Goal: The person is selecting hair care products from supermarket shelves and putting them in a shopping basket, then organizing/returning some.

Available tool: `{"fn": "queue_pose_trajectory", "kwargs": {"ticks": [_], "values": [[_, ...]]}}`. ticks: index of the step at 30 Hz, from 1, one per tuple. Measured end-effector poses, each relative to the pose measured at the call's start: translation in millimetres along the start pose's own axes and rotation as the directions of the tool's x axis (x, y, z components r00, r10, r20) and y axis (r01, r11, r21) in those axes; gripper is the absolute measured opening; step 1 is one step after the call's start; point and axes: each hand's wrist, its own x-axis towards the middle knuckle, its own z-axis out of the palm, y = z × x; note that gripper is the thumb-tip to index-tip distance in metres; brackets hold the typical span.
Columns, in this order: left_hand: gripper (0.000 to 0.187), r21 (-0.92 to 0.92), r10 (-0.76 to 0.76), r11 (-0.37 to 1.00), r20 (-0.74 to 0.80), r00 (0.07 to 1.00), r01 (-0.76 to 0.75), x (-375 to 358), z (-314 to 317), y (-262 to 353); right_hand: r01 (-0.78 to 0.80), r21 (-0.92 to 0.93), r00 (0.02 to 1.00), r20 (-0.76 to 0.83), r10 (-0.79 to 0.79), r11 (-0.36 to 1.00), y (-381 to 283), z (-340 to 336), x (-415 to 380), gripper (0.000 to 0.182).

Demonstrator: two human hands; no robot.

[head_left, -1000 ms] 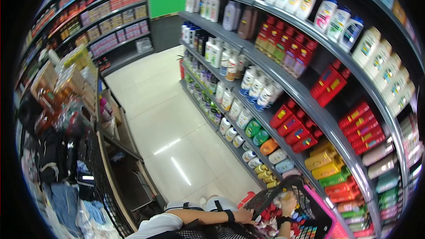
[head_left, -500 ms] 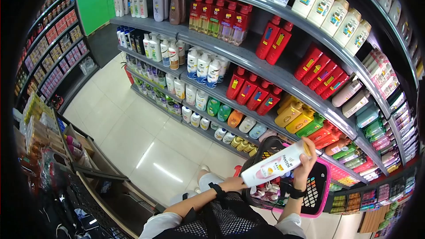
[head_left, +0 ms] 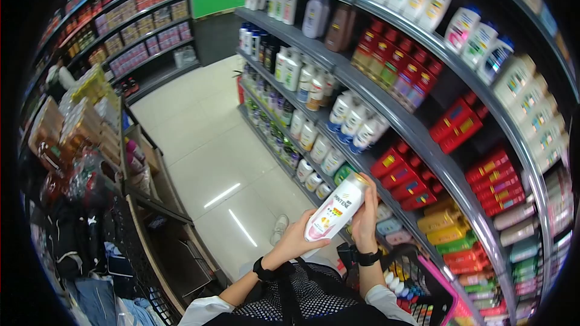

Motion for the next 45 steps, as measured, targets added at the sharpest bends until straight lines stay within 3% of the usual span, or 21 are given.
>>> {"fn": "queue_pose_trajectory", "kwargs": {"ticks": [2,4,5,6,7,8,9,11,13,15,17,19,20,25,28,30,34,36,37,39,45], "values": [[0.077,0.000,-0.023,1.000,-0.090,0.996,0.023,9,-24,-2,-0.102,0.161,0.990,0.117,0.084,0.982,28,26,12,0.055],[0.081,-0.043,0.137,0.989,-0.126,0.983,-0.143,19,-46,-9,-0.180,0.211,0.969,0.209,0.136,0.961,42,55,24,0.063],[0.081,-0.035,0.135,0.989,-0.147,0.980,-0.141,23,-57,-7,-0.265,0.217,0.873,0.467,0.138,0.940,45,69,32,0.071],[0.079,-0.395,0.009,0.918,-0.026,1.000,-0.019,26,-73,2,-0.346,0.208,0.718,0.686,0.116,0.915,43,84,41,0.080],[0.078,-0.689,-0.053,0.714,0.127,0.990,0.126,32,-83,6,-0.350,0.210,0.707,0.698,0.111,0.913,41,93,48,0.080],[0.076,-0.758,0.104,0.647,0.195,0.975,0.082,39,-90,6,-0.328,0.132,0.657,0.743,0.126,0.935,36,102,55,0.083],[0.076,-0.749,0.100,0.659,0.183,0.978,0.073,47,-102,9,-0.299,0.064,0.607,0.782,0.138,0.952,35,114,67,0.086],[0.089,-0.770,-0.071,0.606,0.198,0.978,0.199,59,-111,2,-0.319,0.048,0.588,0.793,0.158,0.946,36,113,93,0.073],[0.089,-0.755,-0.002,0.649,0.112,0.994,0.086,84,-118,3,-0.264,-0.209,0.695,0.636,0.336,0.942,37,113,114,0.057],[0.088,-0.674,-0.097,0.729,0.065,0.993,0.115,108,-131,7,-0.167,-0.223,0.758,0.594,0.270,0.960,45,125,132,0.051],[0.086,-0.655,-0.118,0.752,-0.015,0.993,0.079,122,-142,-7,0.057,-0.350,0.858,0.495,0.133,0.935,29,144,147,0.051],[0.066,-0.587,0.024,0.807,0.152,0.988,0.071,131,-158,11,0.076,-0.348,0.834,0.536,0.132,0.934,31,154,166,0.053],[0.061,-0.645,0.089,0.762,0.018,0.996,-0.057,138,-155,7,0.058,-0.308,0.828,0.546,0.127,0.950,36,158,174,0.053],[0.061,-0.675,0.079,0.736,0.004,0.997,-0.055,148,-193,24,-0.046,-0.272,0.747,0.630,0.214,0.961,60,175,199,0.060],[0.061,-0.748,0.091,0.662,0.025,0.996,-0.041,151,-213,26,0.014,-0.200,0.713,0.689,0.131,0.980,75,190,206,0.070],[0.062,-0.795,0.087,0.606,0.035,0.996,-0.025,153,-226,21,-0.099,-0.187,0.670,0.714,0.205,0.977,77,204,211,0.077],[0.061,-0.803,0.097,0.596,0.056,0.994,-0.013,166,-269,9,-0.088,-0.271,0.673,0.693,0.258,0.958,87,238,229,0.078],[0.060,-0.808,0.101,0.589,0.087,0.991,0.011,173,-298,5,-0.206,-0.391,0.645,0.635,0.425,0.897,92,259,237,0.079],[0.060,-0.814,0.108,0.581,0.103,0.989,0.022,176,-313,3,-0.203,-0.389,0.657,0.627,0.419,0.899,101,272,240,0.079],[0.059,-0.819,0.122,0.573,0.123,0.985,0.031,181,-346,3,-0.066,-0.268,0.751,0.621,0.225,0.961,121,302,246,0.080],[0.058,-0.795,0.146,0.606,0.089,0.985,-0.017,183,-435,-8,-0.178,-0.300,0.715,0.614,0.333,0.937,152,379,263,0.079]]}}
